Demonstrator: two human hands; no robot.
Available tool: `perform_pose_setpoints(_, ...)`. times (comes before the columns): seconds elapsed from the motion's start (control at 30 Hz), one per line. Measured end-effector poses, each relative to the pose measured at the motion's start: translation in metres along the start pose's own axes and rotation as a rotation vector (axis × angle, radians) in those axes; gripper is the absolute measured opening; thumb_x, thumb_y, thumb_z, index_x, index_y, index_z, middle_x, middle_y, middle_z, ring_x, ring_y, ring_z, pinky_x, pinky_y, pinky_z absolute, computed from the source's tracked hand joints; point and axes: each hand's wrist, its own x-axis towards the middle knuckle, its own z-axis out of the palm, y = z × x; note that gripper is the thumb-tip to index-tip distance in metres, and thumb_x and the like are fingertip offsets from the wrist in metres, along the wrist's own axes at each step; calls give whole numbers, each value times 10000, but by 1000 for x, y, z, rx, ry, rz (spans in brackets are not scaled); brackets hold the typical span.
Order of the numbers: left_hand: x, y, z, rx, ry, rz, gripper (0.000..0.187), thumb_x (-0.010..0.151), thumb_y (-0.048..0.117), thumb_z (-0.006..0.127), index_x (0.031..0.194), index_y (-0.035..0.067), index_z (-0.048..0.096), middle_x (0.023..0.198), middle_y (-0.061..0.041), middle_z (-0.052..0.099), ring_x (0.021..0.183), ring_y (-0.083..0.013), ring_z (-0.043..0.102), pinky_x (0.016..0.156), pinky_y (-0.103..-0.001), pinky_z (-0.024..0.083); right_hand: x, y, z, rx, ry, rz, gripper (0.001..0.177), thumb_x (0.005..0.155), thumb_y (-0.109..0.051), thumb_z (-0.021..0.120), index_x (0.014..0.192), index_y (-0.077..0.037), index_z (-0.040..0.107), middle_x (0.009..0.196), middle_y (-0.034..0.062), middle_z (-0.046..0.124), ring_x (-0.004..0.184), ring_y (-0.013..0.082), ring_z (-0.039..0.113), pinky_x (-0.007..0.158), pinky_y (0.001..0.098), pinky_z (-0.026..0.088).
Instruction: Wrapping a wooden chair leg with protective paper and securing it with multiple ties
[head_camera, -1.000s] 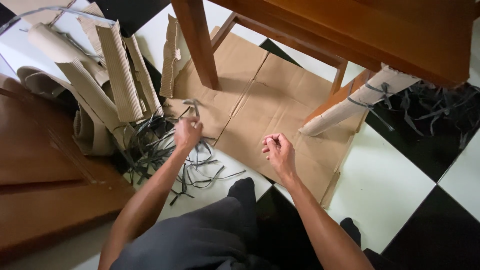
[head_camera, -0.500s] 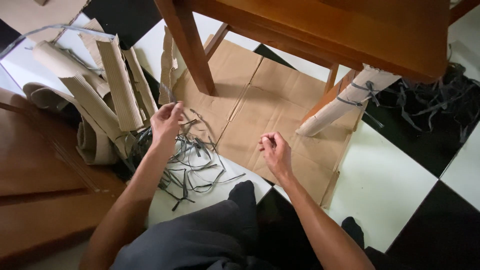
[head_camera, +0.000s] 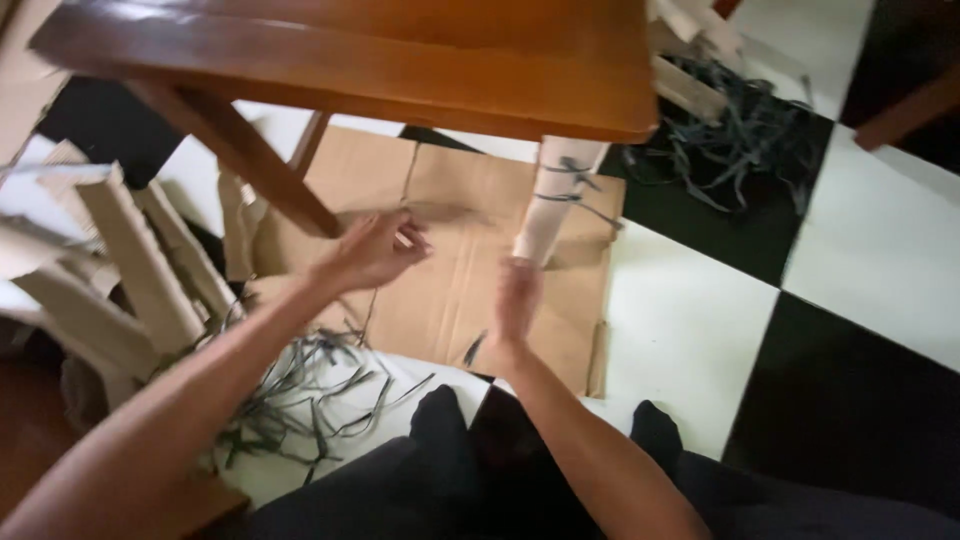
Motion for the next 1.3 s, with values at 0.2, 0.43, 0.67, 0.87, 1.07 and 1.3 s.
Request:
perform_pose_setpoints(0.2,81,50,9,592,22,225,260,898,293,624,1111,164,700,1094,-118,753,1022,-397,725,847,-551,568,76,-43,-74,-385,372,272,629,1028,-73,612,1535,-143,246,1649,127,94,1515,265,307,1303,491,183)
perform_pose_setpoints(0.43,102,112,64,549,87,316,320,992,152,570,1303,109,631,1246,-125,686,1068,-370,712,802,-486,594,144,-78,-86,-207,-122,-308,140,999,-80,564,956,-20,683,761,101,628,680,157,584,632,310,457)
perform_pose_setpoints(0.67,113,97,77,86,-63,148,78,935,152,610,921,147,687,860,-14,760,882,-282,759,813,-457,561,146,-92,-73,-48,-215,-53,246,983,-168,647,747,-102,641,473,32,448,352,117,457,307,207,324)
perform_pose_setpoints(0.87,97,89,67,97,103,191,220,913,231,586,718,149,645,684,-87,633,693,-363,705,630,-465,529,167,-57,-79,-250,-166,-384,60,956,-78,687,1009,-58,707,703,111,662,679,171,568,674,311,471)
perform_pose_setpoints(1.07,75,61,79,393,153,219,156,964,250,534,915,192,670,843,-80,728,801,-410,736,701,-556,588,71,-54,-63,-287,338,-571,109,1020,-173,576,942,-127,636,677,87,615,596,201,636,566,290,501)
perform_pose_setpoints(1.3,25,65,72,485,104,222,173,984,240,513,958,158,664,810,-117,735,781,-444,741,716,-579,581,34,-76,-70,-76,121,-593,288,1021,-102,460,1133,-76,725,983,112,776,805,182,747,598,265,590)
